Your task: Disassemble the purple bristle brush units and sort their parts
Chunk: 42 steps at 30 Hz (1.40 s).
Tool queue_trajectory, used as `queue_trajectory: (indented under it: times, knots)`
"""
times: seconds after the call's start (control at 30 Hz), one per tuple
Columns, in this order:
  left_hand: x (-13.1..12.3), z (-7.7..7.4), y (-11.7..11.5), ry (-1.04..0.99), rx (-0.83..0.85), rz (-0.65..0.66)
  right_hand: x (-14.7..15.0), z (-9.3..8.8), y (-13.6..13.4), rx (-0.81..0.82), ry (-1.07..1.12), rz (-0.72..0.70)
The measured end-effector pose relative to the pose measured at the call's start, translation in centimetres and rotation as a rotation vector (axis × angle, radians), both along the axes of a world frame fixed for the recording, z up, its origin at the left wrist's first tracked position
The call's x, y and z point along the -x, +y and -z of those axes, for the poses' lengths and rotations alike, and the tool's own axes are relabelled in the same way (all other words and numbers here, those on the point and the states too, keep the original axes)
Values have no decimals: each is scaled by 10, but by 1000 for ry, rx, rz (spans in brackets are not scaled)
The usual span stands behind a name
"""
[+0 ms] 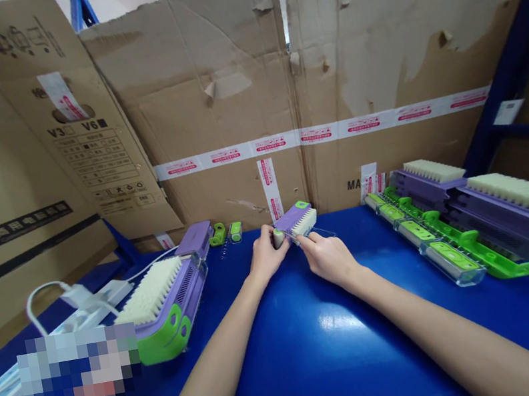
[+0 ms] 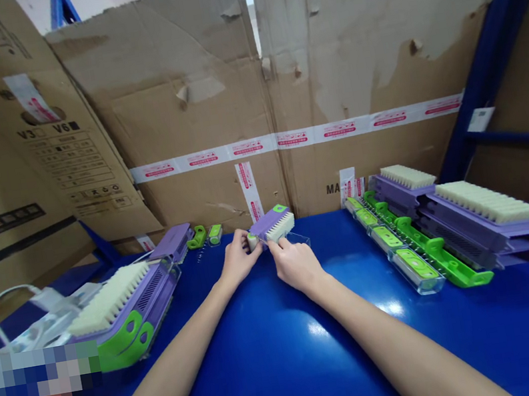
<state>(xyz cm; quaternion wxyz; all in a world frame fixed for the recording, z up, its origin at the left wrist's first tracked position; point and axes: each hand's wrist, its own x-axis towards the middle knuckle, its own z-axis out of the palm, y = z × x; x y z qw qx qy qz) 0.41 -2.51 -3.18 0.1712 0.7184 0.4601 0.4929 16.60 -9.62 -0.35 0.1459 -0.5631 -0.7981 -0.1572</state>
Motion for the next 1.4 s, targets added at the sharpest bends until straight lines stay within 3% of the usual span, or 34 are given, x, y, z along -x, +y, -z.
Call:
queue_trajectory:
  times: [0.4,0.77,1.0,1.2,1.27,1.4]
  knots:
    - [-2,-9,-1,-79,47,48,-1,12,7,-37,-43,-15]
    - [1,-1,3,-154,107,77,1,10,9,16,25,37]
    - [8,-2,8,-224,113,-93,-3,5,5,33,92,25]
    - [5,-14,-9,129,-91,-362,-13,0,6,-106,229,-55]
    - [2,-17,-16,257,-160,-345,-21,-5,9,-163,301,31]
    - [-5,-17,-23,523,-290,-136,-47,-12,18,-117,387,333]
